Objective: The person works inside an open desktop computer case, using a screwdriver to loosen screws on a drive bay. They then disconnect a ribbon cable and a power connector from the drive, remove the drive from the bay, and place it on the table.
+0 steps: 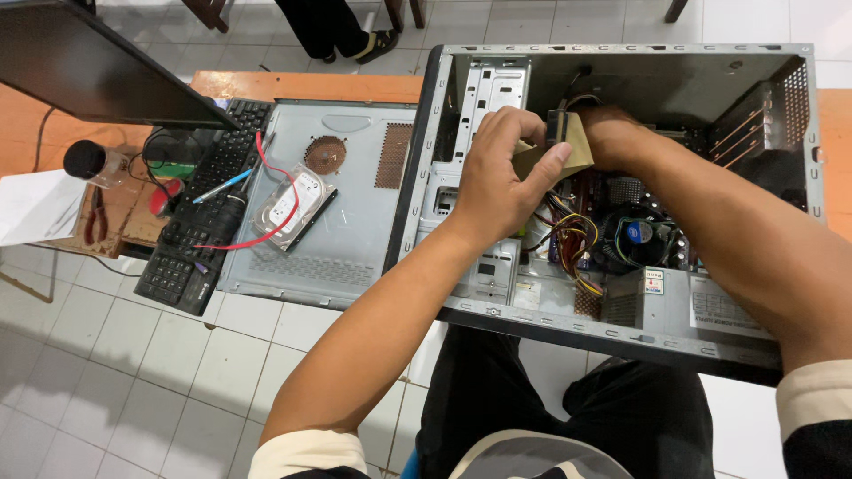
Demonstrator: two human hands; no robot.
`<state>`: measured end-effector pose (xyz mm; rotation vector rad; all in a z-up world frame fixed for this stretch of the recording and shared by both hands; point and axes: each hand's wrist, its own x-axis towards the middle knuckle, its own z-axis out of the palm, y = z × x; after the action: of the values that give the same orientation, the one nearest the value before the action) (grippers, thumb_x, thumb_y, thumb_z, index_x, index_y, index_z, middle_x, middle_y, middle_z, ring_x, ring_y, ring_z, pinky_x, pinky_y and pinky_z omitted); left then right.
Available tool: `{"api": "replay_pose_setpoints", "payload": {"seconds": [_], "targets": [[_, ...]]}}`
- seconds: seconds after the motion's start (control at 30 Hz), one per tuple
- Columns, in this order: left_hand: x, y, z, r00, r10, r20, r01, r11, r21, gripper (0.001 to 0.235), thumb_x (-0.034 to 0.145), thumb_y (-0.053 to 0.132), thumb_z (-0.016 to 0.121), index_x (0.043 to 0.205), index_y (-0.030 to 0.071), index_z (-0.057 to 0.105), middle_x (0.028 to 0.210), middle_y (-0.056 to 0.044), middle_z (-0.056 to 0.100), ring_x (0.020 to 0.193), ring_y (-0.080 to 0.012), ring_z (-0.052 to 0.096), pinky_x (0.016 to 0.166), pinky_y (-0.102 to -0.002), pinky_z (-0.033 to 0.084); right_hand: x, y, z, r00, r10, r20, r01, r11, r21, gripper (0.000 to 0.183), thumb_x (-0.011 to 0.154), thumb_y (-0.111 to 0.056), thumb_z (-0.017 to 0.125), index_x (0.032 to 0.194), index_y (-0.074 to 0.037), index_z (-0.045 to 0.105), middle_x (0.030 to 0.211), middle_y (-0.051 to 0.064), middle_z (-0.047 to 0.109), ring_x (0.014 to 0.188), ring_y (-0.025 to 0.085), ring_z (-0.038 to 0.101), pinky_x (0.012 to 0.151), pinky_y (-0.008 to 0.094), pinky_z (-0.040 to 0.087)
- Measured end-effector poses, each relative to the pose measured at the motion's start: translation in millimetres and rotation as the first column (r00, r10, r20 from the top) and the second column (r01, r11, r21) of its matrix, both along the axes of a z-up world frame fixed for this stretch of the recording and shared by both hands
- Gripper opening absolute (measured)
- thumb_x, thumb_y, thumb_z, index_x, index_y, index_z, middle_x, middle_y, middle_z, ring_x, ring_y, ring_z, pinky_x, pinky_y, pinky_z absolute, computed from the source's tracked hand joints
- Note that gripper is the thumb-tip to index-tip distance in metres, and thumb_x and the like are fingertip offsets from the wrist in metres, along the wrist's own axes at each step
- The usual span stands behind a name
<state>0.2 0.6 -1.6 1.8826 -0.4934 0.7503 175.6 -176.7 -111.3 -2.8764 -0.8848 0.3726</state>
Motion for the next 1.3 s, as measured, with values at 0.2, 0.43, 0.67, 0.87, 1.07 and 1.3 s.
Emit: {"api": "replay_pose_setpoints", "payload": {"seconds": [0.2,0.43,0.67,0.87,1.07,1.3], "targets": [[0.8,0.9,-0.5,1.000,-0.007,-0.003,0.007,1.000,0.009,0.030,0.097,0.045,0.064,0.096,0.017,0.053,0.091,-0.002,0.055,0.093,-0.0281,0.059,0.089,-0.039,0.047,8.2,-8.5,-20.0,1.000,0.001,-0.008,-0.002,1.000,-0.010,0.040,0.083,-0.036,0.065,0.097,-0.002,0.082,0.088,0.022,0.079,0.095,0.043,0.075,0.075,0.051,0.060],[-0.8,1.1,0.8,1.000,-0.026,0.004,0.026,0.999,0.019,0.027,0.098,0.040,0.067,0.097,0.016,0.055,0.091,-0.004,0.058,0.093,-0.0294,0.061,0.088,-0.040,0.049,15.9,-12.8,-39.4,1.000,-0.025,-0.019,0.024,0.999,-0.021,0.042,0.083,-0.036,0.064,0.099,-0.002,0.082,0.087,0.021,0.079,0.094,0.042,0.076,0.075,0.051,0.060],[-1.5,0.7,2.0,0.999,-0.042,-0.025,0.043,0.999,0.025,0.025,0.098,0.039,0.067,0.097,0.016,0.056,0.092,-0.002,0.059,0.094,-0.0271,0.060,0.087,-0.038,0.049,27.3,-20.1,-51.5,1.000,-0.027,-0.009,0.027,0.999,-0.032,0.043,0.084,-0.037,0.062,0.101,-0.003,0.082,0.087,0.020,0.079,0.092,0.041,0.076,0.074,0.050,0.060],[-4.3,-3.1,2.6,0.998,-0.057,-0.023,0.057,0.998,0.006,0.025,0.098,0.037,0.068,0.096,0.015,0.057,0.093,-0.004,0.060,0.094,-0.0280,0.061,0.088,-0.038,0.049,33.4,-12.9,-53.5,1.000,-0.019,0.015,0.020,0.999,-0.040,0.044,0.085,-0.038,0.061,0.102,-0.003,0.081,0.086,0.020,0.079,0.091,0.040,0.077,0.074,0.050,0.060],[-3.0,-0.1,1.7,0.998,-0.048,-0.026,0.049,0.999,0.010,0.027,0.097,0.040,0.070,0.096,0.016,0.057,0.094,-0.002,0.060,0.095,-0.0266,0.061,0.088,-0.038,0.049,43.1,-16.5,-59.8,0.999,-0.010,0.033,0.011,0.998,-0.055,0.045,0.085,-0.039,0.060,0.104,-0.004,0.081,0.086,0.019,0.079,0.090,0.039,0.077,0.074,0.050,0.060],[-4.9,1.4,7.2,0.999,-0.043,0.005,0.043,0.999,0.007,0.028,0.096,0.040,0.071,0.094,0.016,0.057,0.095,-0.001,0.061,0.097,-0.0248,0.061,0.091,-0.037,0.048,-41.2,6.6,50.6,0.998,-0.003,-0.064,0.015,0.984,0.175,0.053,0.094,-0.036,0.054,0.128,0.004,0.049,0.100,0.030,0.072,0.099,0.049,0.072,0.083,0.058,0.056]]}}
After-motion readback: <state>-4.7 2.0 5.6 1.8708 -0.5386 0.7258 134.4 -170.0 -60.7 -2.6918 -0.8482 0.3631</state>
